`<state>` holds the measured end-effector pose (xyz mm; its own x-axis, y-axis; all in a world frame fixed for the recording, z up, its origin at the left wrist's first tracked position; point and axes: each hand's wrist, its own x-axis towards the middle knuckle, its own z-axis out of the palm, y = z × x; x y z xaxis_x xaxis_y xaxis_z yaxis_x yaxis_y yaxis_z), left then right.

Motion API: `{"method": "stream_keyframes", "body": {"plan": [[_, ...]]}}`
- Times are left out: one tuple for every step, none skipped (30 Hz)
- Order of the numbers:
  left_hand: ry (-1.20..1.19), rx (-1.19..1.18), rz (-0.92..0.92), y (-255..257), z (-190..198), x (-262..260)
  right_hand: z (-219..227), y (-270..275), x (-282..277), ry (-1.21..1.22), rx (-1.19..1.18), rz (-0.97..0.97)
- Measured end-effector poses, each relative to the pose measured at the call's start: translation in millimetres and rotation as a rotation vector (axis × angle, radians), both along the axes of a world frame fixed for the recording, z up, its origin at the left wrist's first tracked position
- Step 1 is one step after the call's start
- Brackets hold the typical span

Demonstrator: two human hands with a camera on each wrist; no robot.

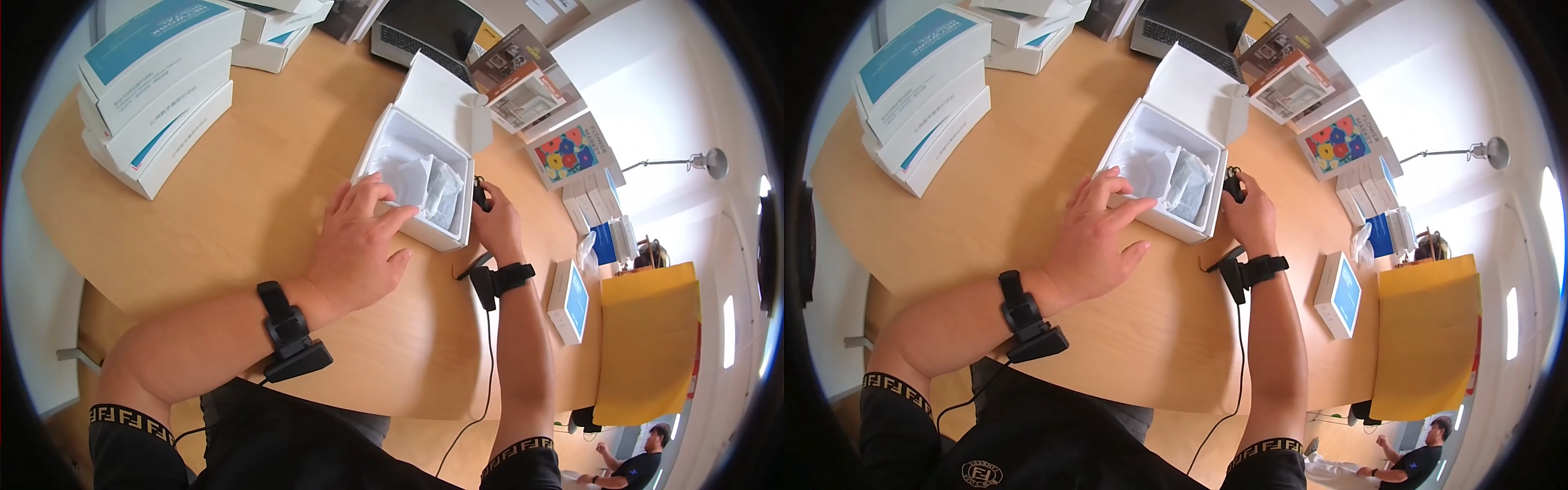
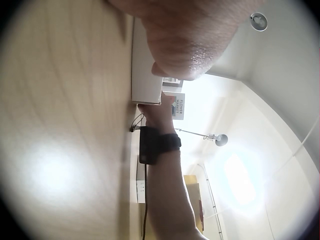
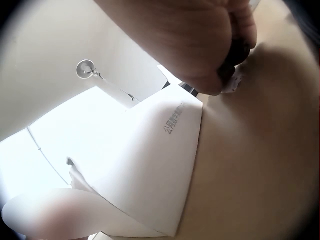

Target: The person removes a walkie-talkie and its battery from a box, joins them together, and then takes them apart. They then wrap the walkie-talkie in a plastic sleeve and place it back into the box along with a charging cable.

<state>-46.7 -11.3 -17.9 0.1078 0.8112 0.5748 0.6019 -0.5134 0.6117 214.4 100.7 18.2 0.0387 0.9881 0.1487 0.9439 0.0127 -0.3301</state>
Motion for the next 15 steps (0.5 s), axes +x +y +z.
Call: {"method": "stream_keyframes", "body": {"plan": [[-0.004, -0.005, 0.001, -0.1, -0.1, -0.1, -2.6, 0.5, 1.9, -0.002, -0.002, 0.001], [-0.008, -0.010, 0.002, -0.3, -0.5, 0.0, -7.3, 2.2, 6.5, -0.032, 0.058, 0.021], [-0.011, -0.012, 0.003, -0.2, -0.8, 0.0, -10.8, 3.6, 10.7, -0.062, 0.118, 0.041], [-0.014, -0.016, -0.004, 0.2, -0.9, -0.3, -12.3, 4.6, 14.5, -0.064, 0.117, 0.044], [-0.017, -0.021, -0.012, 0.2, -0.9, -0.6, -13.1, 5.2, 18.7, -0.069, 0.116, 0.048], [-0.020, -0.023, -0.009, 0.2, -1.4, -0.6, -14.6, 6.7, 22.2, -0.074, 0.116, 0.053], [-0.020, -0.020, -0.006, 0.2, -2.1, -0.4, -10.4, 5.3, 17.4, -0.076, 0.115, 0.057], [-0.021, -0.018, -0.006, 0.0, -3.0, 0.0, -4.8, 3.0, 12.8, -0.082, 0.056, 0.029], [-0.022, -0.019, -0.005, -0.3, -3.7, 0.4, -1.2, 1.0, 9.6, -0.087, -0.002, 0.000], [-0.020, -0.020, -0.001, -0.3, -3.7, 0.5, -0.8, 0.4, 9.4, -0.088, -0.002, 0.000], [-0.017, -0.020, 0.002, -0.3, -3.5, 0.5, -0.4, -0.6, 9.4, -0.068, 0.002, -0.003], [-0.018, -0.019, 0.004, -0.1, -3.2, 0.3, 0.2, -1.5, 9.2, -0.049, 0.007, -0.004], [-0.015, -0.020, -0.004, 0.2, -3.0, -0.4, -2.6, -0.5, 12.5, -0.050, 0.009, 0.000], [-0.013, -0.022, -0.012, 0.4, -2.9, -1.1, -8.3, 1.9, 19.5, -0.043, 0.089, 0.005], [-0.015, -0.022, -0.007, 0.5, -3.1, -1.4, -12.6, 5.2, 27.0, -0.035, 0.169, 0.010]]}}
